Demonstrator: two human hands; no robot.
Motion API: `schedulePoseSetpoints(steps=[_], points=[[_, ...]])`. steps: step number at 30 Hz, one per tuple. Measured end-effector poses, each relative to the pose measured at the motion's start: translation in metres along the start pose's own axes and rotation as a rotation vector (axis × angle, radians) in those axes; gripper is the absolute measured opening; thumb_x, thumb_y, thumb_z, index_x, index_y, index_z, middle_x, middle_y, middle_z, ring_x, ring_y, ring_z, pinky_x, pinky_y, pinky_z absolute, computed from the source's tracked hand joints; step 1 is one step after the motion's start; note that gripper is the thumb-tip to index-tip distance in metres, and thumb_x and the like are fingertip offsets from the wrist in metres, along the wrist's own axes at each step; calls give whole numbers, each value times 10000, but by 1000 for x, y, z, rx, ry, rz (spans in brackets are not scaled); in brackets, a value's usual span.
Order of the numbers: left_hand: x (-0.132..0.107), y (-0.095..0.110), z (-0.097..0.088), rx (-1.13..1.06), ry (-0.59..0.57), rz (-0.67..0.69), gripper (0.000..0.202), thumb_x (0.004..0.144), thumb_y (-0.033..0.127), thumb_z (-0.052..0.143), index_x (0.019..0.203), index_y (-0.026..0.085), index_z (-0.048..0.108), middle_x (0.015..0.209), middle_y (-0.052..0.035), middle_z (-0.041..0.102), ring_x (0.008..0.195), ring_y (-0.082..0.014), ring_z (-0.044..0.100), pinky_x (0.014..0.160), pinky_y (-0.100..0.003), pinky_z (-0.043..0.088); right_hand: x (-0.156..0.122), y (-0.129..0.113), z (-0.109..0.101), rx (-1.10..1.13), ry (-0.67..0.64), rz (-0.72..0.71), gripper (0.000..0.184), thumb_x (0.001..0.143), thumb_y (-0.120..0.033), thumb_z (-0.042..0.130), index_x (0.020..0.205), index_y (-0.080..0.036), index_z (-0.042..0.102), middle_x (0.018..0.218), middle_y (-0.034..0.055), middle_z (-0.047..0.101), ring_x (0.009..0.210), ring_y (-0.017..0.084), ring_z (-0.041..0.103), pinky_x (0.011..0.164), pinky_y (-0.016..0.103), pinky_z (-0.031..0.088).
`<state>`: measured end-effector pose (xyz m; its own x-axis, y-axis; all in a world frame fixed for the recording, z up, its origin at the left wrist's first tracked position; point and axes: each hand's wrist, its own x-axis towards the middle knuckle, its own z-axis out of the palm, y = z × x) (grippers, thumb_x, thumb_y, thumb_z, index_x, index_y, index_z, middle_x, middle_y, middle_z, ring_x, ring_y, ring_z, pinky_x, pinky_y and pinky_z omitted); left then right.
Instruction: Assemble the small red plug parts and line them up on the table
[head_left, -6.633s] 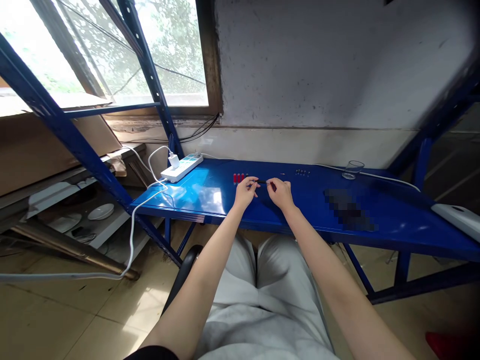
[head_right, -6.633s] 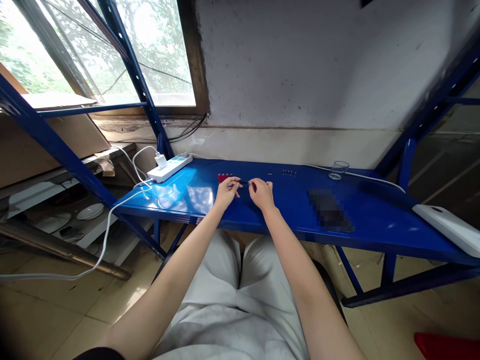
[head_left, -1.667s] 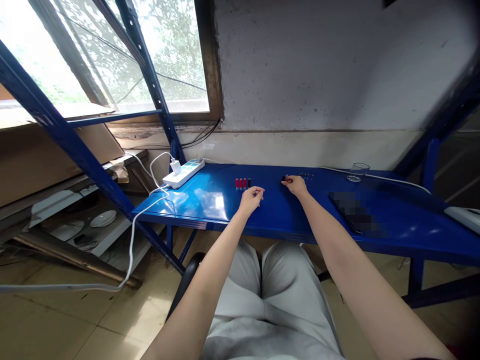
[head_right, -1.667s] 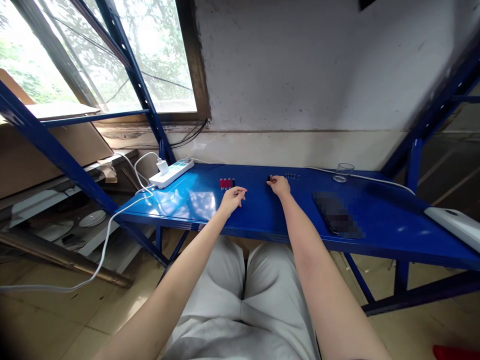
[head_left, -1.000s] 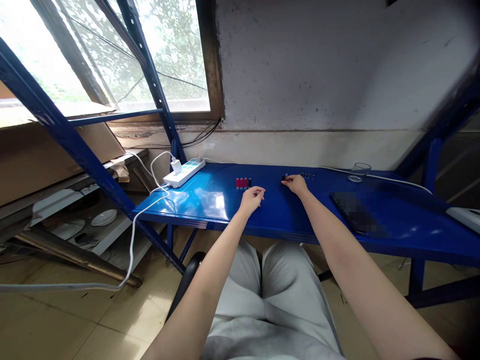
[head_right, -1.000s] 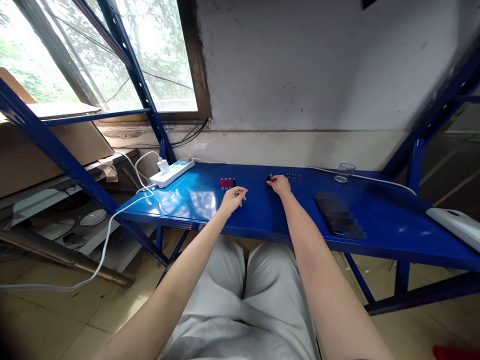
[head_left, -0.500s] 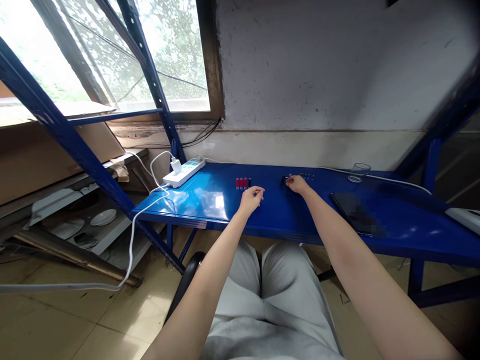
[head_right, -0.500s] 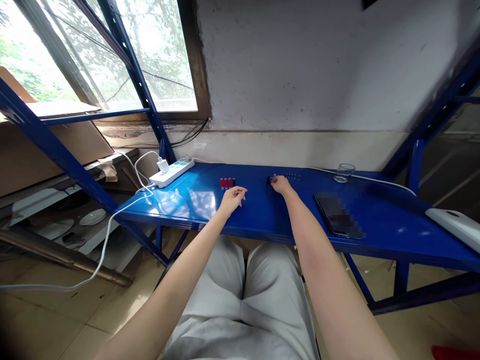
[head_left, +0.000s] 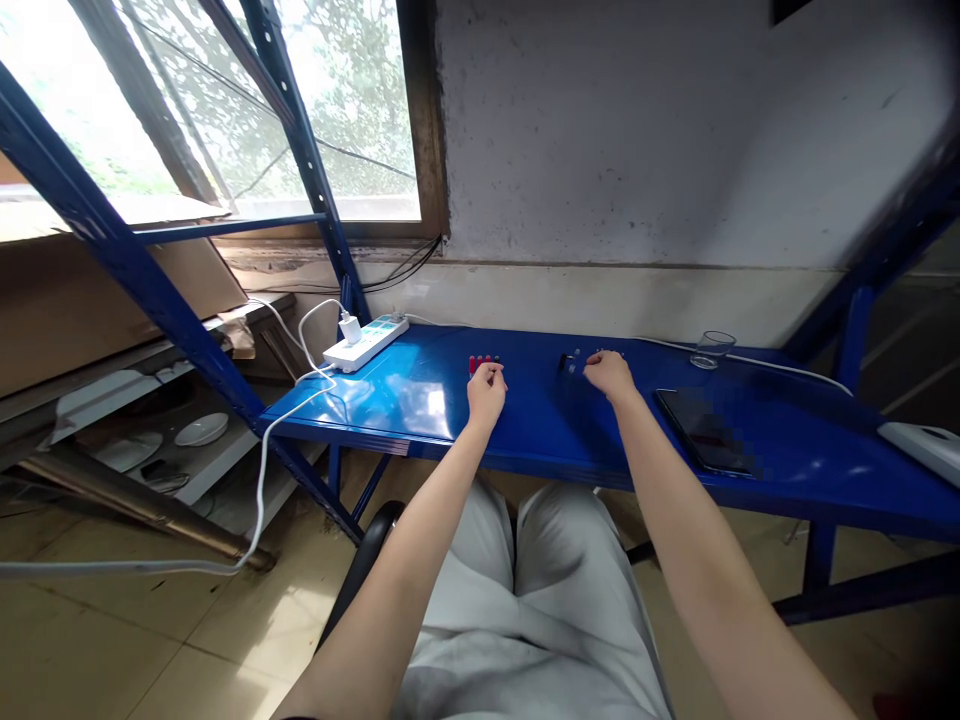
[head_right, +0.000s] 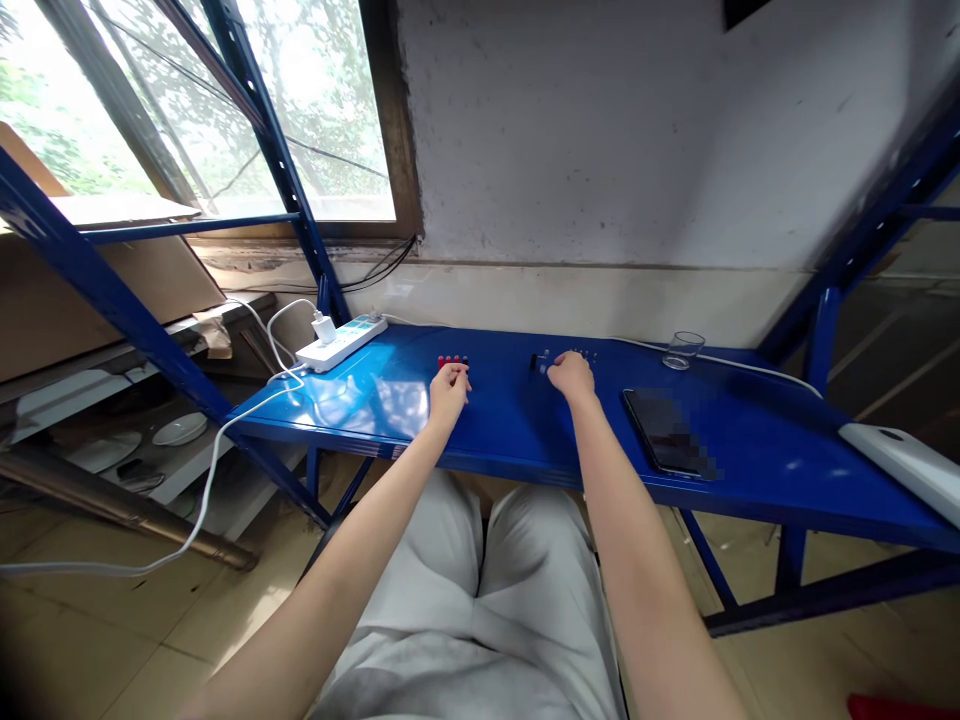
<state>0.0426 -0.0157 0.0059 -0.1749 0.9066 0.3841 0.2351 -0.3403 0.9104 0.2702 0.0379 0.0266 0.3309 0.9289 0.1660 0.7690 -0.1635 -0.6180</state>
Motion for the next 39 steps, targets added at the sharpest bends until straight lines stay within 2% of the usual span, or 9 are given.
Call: schedulePoseSetpoints(steps=[2,4,7,12,15,18,22,25,39], points=[[-2,1,1,14,24,13,167,842,218,398,919,173,538,639,13,545,513,-74,494,529,-188,397,-20,-5,4,130,192,-106,238,726,-189,495,933,-158,607,885,106,647,807,207,594,691,286,443],[-3,2,1,19,51,32,169,851,228,389,928,177,530,643,12,541,529,-78,500,549,-192,406,-37,-8,10,223,284,-247,292,786,-217,397,1010,-154,574,931,109,636,816,193,585,699,285,442],[-1,7,-2,15,107,102,182,873,261,362,946,189,513,643,14,526,544,-82,499,571,-196,411,-51,-8,20,233,184,-418,297,812,-244,364,1003,-155,573,966,116,623,806,194,577,684,294,442],[28,40,-20,68,175,309,215,880,261,362,1039,198,492,689,-2,546,637,-109,535,670,-229,422,-57,-8,26,229,123,-477,286,828,-243,346,972,-163,580,947,105,623,772,191,574,662,299,439],[55,62,-30,308,92,402,208,856,228,407,982,192,568,828,-47,592,832,-154,549,816,-302,406,-59,-10,27,242,82,-509,283,829,-231,338,959,-170,581,937,99,623,733,181,568,654,298,437],[75,71,-35,684,-121,412,137,780,237,540,848,199,652,1051,-79,584,1098,-261,443,947,-455,305,-61,-10,28,239,46,-516,274,831,-238,339,945,-176,580,950,97,620,685,168,556,626,294,435],[87,64,-38,1003,-401,346,178,692,284,660,850,211,692,1266,-97,478,1243,-355,280,994,-589,157,-63,-10,26,231,13,-507,263,833,-248,342,933,-191,578,940,91,619,685,169,555,602,289,434],[89,55,-39,1092,-489,346,199,687,293,667,871,222,697,1317,-95,435,1284,-360,212,1008,-610,93,-63,-10,26,233,-3,-508,251,832,-247,345,915,-200,577,930,81,619,692,169,558,604,289,438],[90,29,-25,1091,-482,370,139,704,255,645,824,228,710,1333,-96,434,1288,-359,224,1000,-623,108,-62,-9,28,236,-17,-516,247,828,-250,353,907,-202,582,936,75,619,711,172,564,621,297,445]])
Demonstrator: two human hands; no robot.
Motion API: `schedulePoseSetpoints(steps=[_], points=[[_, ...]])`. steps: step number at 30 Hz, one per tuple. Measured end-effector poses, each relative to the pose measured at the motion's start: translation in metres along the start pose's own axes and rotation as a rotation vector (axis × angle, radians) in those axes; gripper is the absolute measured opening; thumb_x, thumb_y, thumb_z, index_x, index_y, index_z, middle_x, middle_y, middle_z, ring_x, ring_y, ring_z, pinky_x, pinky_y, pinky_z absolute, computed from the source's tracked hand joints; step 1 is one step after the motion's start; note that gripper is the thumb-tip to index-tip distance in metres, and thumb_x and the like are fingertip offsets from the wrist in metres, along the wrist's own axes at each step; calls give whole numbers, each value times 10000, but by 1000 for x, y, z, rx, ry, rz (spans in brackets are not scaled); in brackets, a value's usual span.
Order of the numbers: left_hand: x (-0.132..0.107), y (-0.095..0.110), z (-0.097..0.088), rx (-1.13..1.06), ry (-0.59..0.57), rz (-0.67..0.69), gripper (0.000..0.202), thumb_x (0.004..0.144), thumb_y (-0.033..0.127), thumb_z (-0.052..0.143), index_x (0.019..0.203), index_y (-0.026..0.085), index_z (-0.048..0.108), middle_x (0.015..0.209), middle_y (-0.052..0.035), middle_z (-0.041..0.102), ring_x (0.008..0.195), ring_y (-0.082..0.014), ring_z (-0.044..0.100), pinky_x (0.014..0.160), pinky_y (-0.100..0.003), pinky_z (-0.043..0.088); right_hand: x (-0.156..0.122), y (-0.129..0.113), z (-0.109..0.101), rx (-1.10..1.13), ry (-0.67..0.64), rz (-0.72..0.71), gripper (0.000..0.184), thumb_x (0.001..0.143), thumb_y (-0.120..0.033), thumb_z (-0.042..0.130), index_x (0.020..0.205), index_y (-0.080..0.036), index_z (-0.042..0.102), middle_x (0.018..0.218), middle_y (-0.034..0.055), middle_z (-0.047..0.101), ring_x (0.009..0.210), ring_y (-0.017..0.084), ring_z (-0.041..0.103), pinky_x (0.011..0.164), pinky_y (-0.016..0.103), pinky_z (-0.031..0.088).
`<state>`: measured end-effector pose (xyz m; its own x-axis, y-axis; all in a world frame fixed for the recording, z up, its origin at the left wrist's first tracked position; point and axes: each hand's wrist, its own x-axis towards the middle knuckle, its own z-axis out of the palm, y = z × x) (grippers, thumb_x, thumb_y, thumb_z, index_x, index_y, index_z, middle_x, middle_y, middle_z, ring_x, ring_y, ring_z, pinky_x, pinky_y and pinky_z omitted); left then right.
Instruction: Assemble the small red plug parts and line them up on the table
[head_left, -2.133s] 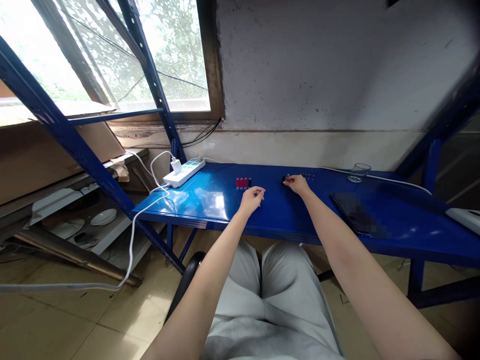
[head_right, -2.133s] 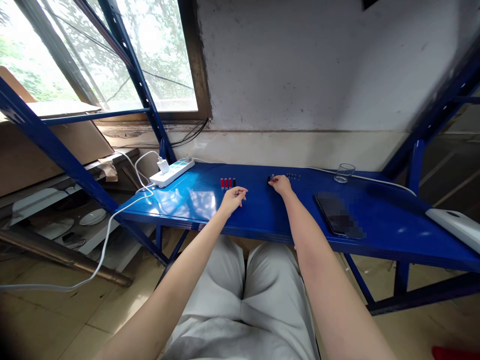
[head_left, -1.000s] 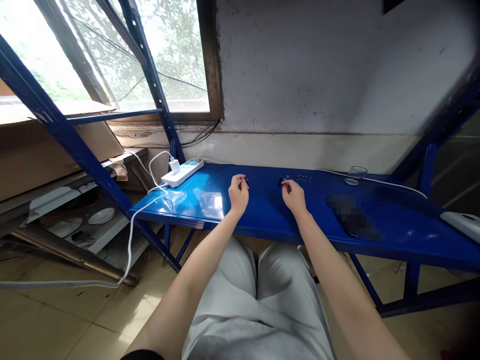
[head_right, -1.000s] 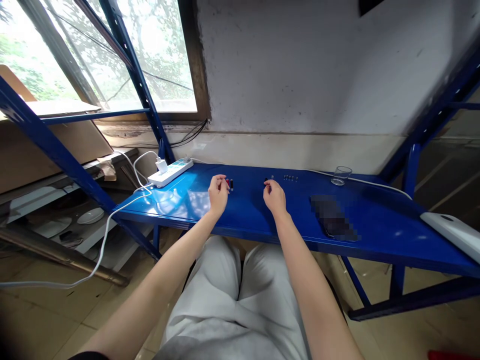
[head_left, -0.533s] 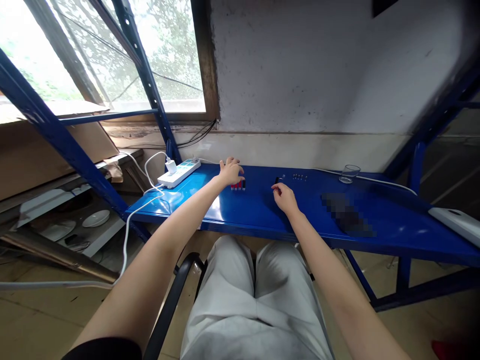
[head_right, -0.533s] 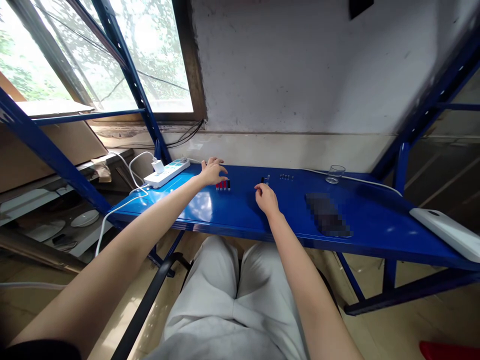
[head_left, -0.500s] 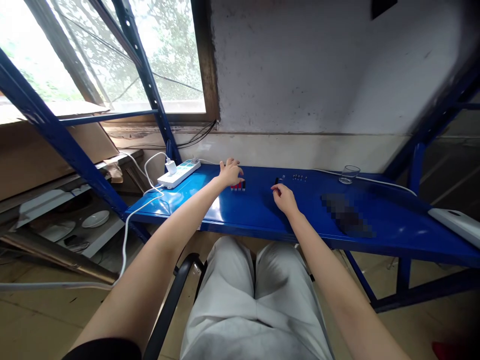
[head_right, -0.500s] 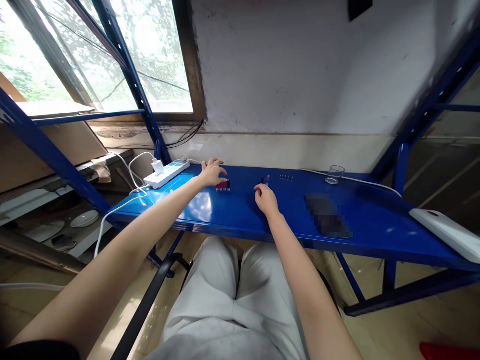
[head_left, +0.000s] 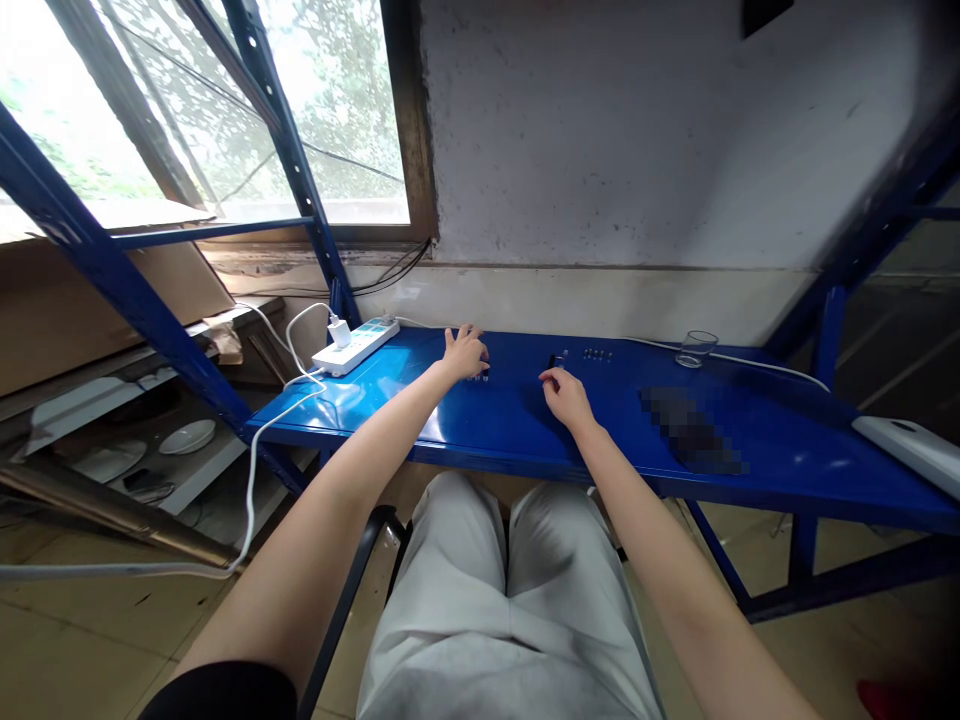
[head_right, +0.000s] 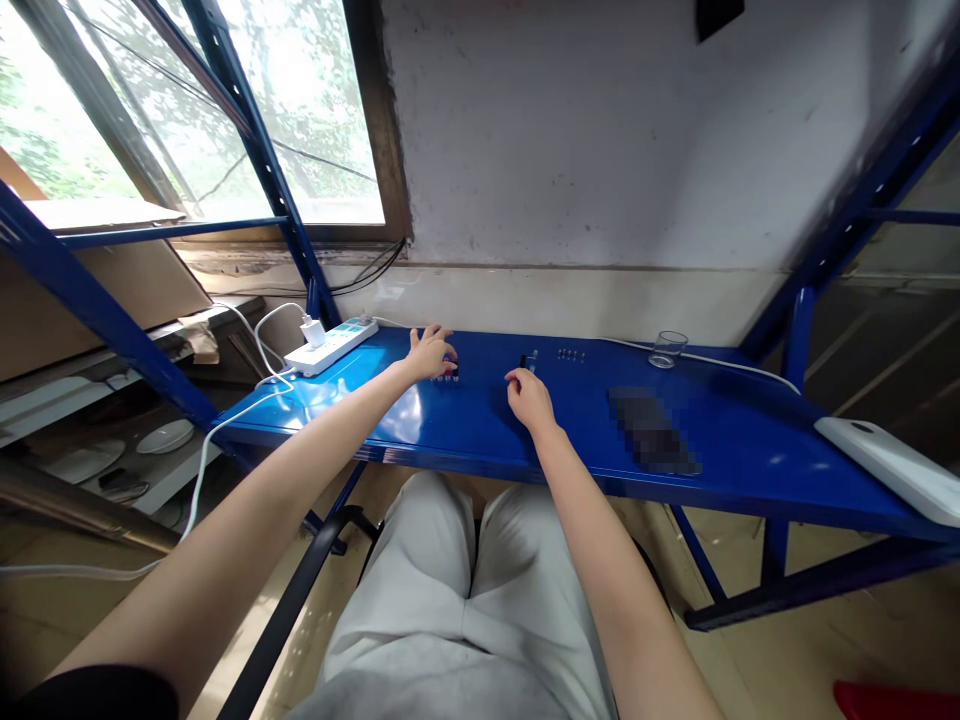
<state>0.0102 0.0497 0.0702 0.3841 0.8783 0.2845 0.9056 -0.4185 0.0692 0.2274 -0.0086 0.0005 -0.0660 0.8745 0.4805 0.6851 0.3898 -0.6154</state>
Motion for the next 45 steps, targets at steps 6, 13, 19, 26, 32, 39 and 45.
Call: schedulePoseSetpoints(steps=[6,13,19,26,32,39,45], points=[[-2,4,3,-12,53,57,102,717,187,611,740,215,706,1261,-83,498,1255,-335,275,1002,-601,109,0,-2,-1,-2,-5,-5,256,833,-247,343,909,-205,584,945,78,617,722,176,567,625,297,448],[-10,31,5,-348,342,60,136,765,225,572,836,205,686,1021,-77,610,1080,-249,472,976,-470,281,0,-1,-1,-11,-2,-15,259,840,-249,340,917,-195,581,946,89,612,703,174,558,627,296,440],[-25,62,40,-1145,513,-136,219,826,280,490,961,143,594,773,-66,651,757,-139,616,737,-270,464,1,0,1,-15,26,-31,258,843,-236,332,926,-185,571,939,89,608,715,173,551,640,288,428],[-45,68,62,-1455,404,-174,151,817,230,515,922,132,561,784,-72,678,792,-135,634,806,-283,462,2,-1,5,11,58,-106,293,886,-359,323,970,-191,547,946,95,599,756,189,551,659,298,417],[-51,70,53,-1504,300,-242,113,814,171,528,915,137,565,845,-88,689,828,-164,639,784,-291,454,0,-5,4,55,62,-149,367,912,-447,259,858,-202,527,821,70,597,750,190,549,668,292,396],[-52,69,55,-1504,259,-203,123,824,148,500,929,133,562,849,-85,686,761,-140,635,744,-274,451,-2,-8,4,92,7,-115,390,907,-502,255,771,-211,476,682,17,562,569,135,497,580,256,352],[-52,70,54,-1509,239,-204,115,827,139,489,919,124,556,832,-89,684,725,-129,626,720,-262,449,-2,-6,5,61,3,-110,379,909,-495,253,757,-213,456,630,7,531,520,125,455,536,247,320]])
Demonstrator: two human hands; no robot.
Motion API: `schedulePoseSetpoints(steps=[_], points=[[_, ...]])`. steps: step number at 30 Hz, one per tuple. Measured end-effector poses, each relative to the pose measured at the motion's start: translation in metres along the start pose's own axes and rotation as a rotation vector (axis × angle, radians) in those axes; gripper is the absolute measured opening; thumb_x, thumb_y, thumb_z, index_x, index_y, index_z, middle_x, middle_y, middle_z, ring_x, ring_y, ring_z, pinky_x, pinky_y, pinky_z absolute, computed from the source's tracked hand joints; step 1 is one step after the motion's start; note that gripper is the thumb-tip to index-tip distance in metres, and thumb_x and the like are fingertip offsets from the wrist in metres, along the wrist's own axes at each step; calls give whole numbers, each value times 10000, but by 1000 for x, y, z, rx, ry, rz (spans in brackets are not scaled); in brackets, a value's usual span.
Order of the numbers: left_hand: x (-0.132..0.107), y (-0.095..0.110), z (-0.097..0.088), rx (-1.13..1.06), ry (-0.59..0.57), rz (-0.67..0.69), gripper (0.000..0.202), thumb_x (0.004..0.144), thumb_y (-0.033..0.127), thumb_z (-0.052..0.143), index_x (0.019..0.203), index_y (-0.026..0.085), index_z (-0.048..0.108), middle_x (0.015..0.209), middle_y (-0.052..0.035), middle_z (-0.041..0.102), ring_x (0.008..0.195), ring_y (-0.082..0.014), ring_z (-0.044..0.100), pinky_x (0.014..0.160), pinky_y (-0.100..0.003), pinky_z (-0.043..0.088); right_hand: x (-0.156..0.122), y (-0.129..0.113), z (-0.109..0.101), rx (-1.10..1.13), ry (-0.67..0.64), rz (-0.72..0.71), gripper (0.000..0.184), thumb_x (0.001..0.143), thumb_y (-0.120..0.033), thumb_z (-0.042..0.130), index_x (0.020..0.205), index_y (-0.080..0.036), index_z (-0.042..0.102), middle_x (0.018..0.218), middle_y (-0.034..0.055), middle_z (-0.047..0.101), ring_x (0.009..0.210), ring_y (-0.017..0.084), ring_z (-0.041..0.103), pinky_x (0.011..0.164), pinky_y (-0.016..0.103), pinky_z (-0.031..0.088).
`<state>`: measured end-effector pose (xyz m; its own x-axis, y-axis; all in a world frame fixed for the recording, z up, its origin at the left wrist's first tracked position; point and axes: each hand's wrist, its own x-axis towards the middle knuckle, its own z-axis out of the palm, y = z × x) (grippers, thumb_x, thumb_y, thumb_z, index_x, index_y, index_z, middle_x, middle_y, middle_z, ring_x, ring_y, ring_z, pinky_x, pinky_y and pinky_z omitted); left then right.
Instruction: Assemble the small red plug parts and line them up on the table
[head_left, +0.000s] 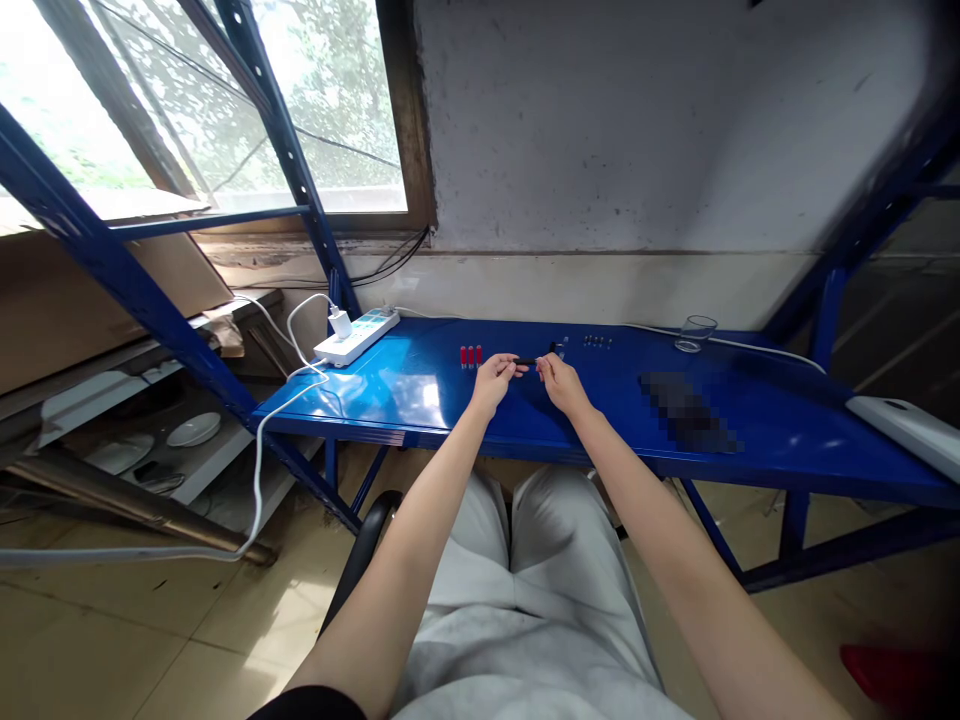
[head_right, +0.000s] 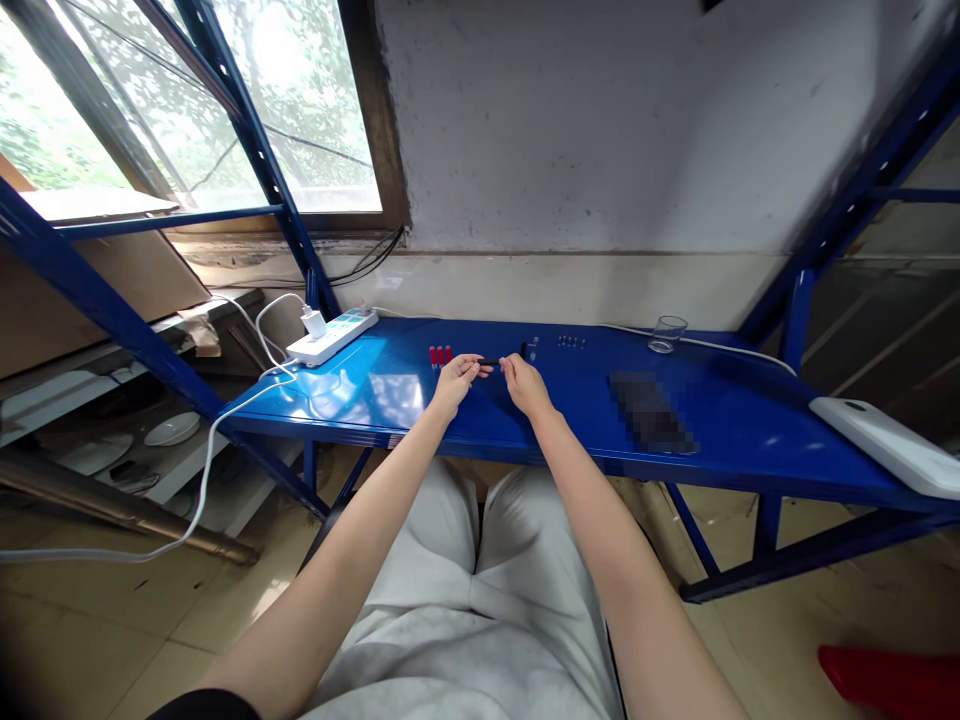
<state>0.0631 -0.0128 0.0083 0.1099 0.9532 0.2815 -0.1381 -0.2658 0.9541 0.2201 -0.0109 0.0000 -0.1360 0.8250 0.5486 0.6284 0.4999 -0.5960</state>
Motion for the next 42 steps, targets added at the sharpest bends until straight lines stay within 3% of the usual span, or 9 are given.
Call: schedulePoseSetpoints(steps=[20,29,42], points=[[1,-2,0,36,50,-3,150,818,114,473,941,133,557,858,-86,682,716,-129,624,724,-270,453,0,-5,-1,16,16,-47,350,899,-474,289,787,-207,485,677,35,553,570,146,487,540,252,331],[-3,1,1,60,4,19,121,813,180,517,924,138,542,839,-78,674,674,-119,617,695,-261,455,0,-2,-1,-11,19,-34,351,899,-476,273,789,-214,479,692,38,554,576,152,484,545,255,326],[1,-4,-1,11,72,0,134,804,195,533,921,131,553,818,-76,687,624,-110,618,641,-234,436,0,-8,0,36,13,-45,329,898,-469,301,789,-211,475,694,37,553,582,150,486,549,255,332]])
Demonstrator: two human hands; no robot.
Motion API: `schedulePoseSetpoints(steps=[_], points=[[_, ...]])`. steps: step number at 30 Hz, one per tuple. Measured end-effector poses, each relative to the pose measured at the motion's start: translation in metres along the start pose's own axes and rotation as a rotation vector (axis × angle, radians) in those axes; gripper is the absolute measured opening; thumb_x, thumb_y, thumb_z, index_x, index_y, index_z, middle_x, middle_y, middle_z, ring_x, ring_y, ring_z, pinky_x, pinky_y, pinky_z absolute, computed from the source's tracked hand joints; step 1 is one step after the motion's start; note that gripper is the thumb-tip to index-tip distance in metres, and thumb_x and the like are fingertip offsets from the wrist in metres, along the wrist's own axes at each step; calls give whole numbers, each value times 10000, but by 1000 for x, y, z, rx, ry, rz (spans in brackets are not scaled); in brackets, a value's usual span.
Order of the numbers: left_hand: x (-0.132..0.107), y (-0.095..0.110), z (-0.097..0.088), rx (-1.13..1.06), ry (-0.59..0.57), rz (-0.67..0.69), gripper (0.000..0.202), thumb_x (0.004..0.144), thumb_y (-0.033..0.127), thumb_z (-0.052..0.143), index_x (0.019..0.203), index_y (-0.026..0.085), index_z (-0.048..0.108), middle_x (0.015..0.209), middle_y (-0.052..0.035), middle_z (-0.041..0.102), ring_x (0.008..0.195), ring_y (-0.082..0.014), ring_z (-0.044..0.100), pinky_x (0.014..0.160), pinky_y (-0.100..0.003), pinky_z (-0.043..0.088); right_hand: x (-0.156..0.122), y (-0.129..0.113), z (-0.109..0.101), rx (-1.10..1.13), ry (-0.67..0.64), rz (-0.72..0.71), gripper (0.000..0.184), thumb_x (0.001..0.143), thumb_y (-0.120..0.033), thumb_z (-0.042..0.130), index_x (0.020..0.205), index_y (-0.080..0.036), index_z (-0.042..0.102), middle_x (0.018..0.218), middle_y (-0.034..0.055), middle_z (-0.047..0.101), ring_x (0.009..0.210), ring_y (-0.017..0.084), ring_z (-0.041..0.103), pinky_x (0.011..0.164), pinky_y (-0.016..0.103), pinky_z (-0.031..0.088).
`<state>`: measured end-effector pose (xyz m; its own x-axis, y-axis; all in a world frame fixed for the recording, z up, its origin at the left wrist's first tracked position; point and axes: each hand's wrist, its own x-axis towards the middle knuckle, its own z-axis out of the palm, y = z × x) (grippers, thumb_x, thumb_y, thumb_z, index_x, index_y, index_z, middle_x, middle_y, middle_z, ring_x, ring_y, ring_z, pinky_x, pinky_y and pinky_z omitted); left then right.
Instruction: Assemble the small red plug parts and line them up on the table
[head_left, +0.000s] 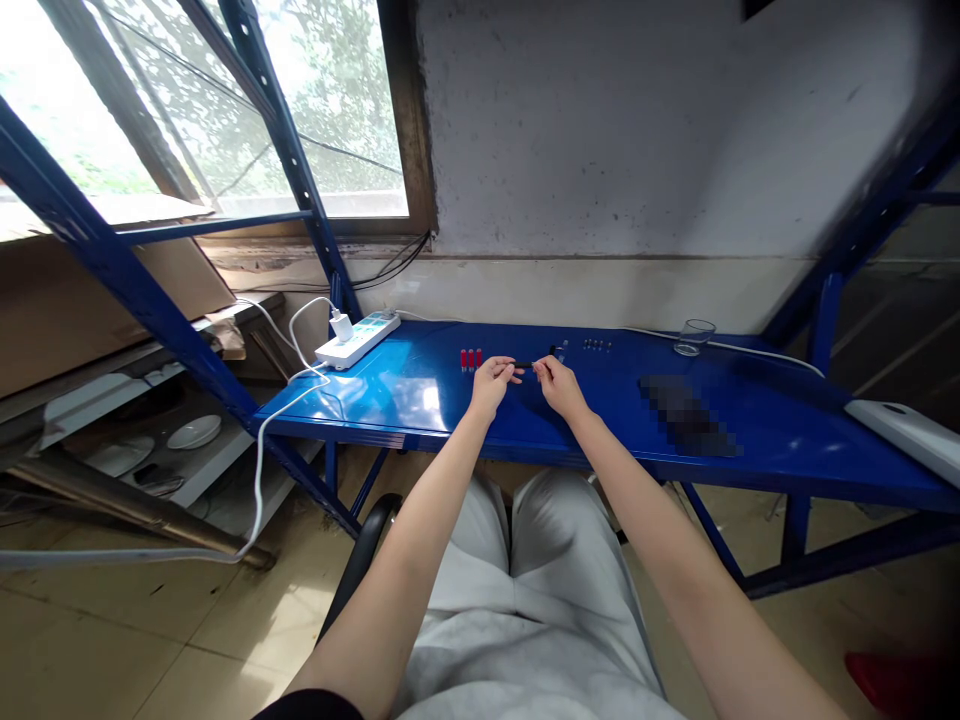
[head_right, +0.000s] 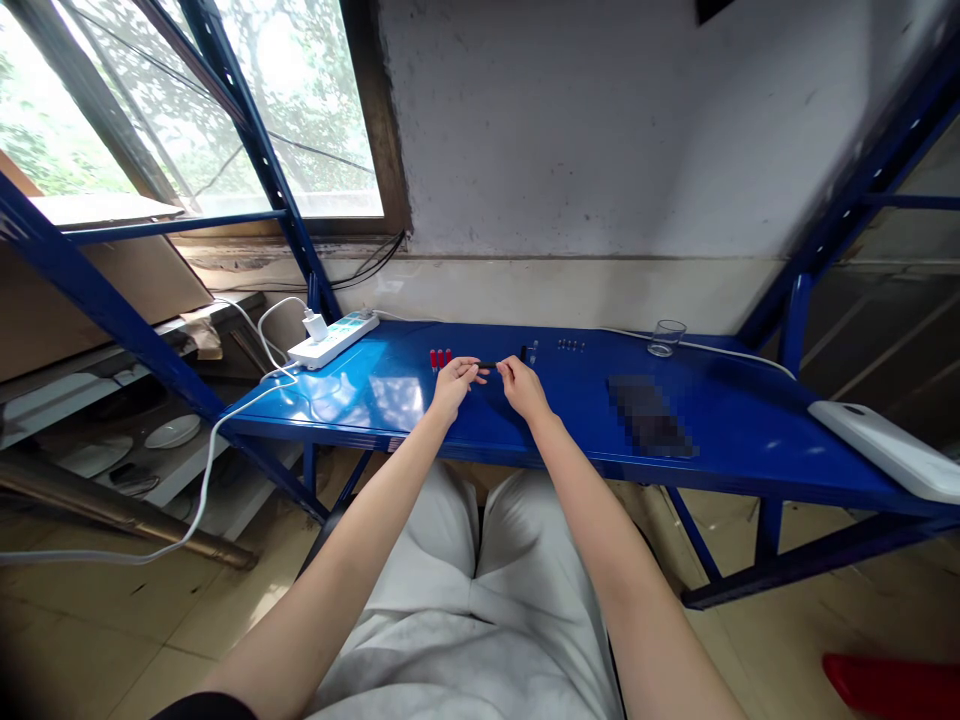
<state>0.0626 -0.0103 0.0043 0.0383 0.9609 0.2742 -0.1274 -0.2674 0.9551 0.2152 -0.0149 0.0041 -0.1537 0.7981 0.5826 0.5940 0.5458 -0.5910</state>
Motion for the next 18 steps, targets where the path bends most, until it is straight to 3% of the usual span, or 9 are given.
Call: schedulePoseSetpoints(steps=[18], points=[[1,0,-1,9,18,1,148,794,199,540,927,138,555,818,-67,679,579,-104,605,594,-225,430,1,0,-2,4,-10,-17,339,891,-478,305,800,-210,491,662,25,526,538,136,438,536,259,324]])
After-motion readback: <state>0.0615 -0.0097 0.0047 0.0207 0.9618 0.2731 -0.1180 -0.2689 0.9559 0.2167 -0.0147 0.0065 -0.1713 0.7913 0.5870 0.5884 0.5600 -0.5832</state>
